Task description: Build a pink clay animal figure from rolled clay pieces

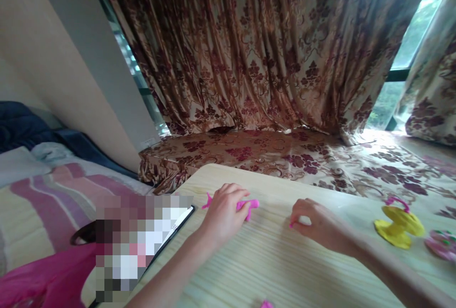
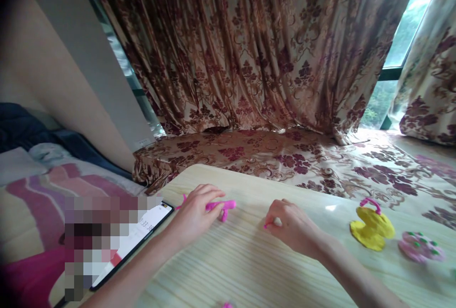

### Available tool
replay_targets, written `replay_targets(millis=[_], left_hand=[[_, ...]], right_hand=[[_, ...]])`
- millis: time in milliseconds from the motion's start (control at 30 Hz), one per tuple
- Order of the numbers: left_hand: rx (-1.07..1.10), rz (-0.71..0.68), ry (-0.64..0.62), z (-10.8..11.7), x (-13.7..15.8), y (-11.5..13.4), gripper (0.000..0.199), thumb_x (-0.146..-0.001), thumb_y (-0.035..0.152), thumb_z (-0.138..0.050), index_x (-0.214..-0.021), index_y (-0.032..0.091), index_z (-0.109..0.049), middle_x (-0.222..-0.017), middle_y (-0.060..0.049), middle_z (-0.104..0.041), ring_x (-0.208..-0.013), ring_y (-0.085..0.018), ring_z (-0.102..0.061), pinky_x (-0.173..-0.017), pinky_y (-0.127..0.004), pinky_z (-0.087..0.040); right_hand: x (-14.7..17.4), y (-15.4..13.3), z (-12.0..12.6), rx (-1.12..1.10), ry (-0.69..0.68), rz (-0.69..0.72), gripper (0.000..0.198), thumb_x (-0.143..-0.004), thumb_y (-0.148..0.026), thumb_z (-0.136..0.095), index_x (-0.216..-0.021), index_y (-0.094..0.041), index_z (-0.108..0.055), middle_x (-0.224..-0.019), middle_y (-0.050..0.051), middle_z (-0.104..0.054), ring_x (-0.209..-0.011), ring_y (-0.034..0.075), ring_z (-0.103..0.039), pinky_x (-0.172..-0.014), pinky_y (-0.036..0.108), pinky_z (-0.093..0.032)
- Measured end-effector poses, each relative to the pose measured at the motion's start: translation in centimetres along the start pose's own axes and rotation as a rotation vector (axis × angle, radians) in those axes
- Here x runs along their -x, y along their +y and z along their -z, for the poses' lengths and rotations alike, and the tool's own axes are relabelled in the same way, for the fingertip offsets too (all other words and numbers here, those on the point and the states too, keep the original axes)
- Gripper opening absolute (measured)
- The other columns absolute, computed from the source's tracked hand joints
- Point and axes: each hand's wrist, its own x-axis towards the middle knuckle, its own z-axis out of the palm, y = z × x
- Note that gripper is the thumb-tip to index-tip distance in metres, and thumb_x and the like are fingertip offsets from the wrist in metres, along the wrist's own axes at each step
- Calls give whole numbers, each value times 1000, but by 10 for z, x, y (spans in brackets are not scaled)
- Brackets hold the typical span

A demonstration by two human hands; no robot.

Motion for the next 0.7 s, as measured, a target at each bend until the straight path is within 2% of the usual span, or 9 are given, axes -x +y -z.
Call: replay_targets(millis=[167,333,533,700], left_hand=[[-129,-84,-116,-17,-15,-8,17,-80,21,-58,-94,20,-67,-92,-6,-65,-95,-22,-54,-87,-34,-39],[-126,-99,-151,-21,-17,-11,14,-82,23,-55,-79,21,-68,-82,-4,-65,-89,-21,-55,-82,-32,-39],[-108,-94,-156,-21,-15,-16,16,-83,25,-53,-78,22,-69,-79,-4,-64,-87,-20,-54,-82,-31,-38],[-106,-91,-160,-24,-15,-19,14,-83,26,-54,-79,23,-68,-78,-2,-63,-85,-19,-54,-81,-31,-37]], right_hand=[[-29,-13,-7,-144,0,-18,18,-78,-23,-53,-76,-21,-71,-72,1,-69,-68,16,-62,-62,25,-46],[-58,-16,-21,-240,2,-36,17,-76,-23,-54,-78,-19,-70,-69,0,-70,-65,16,-62,-58,24,-46],[-68,-20,-30,-300,-34,-52,20,-75,-23,-51,-77,-19,-71,-65,-1,-69,-55,13,-59,-50,22,-44],[-74,-21,-33,-278,-50,-59,20,-73,-20,-52,-76,-18,-72,-68,1,-69,-62,14,-61,-55,22,-45]])
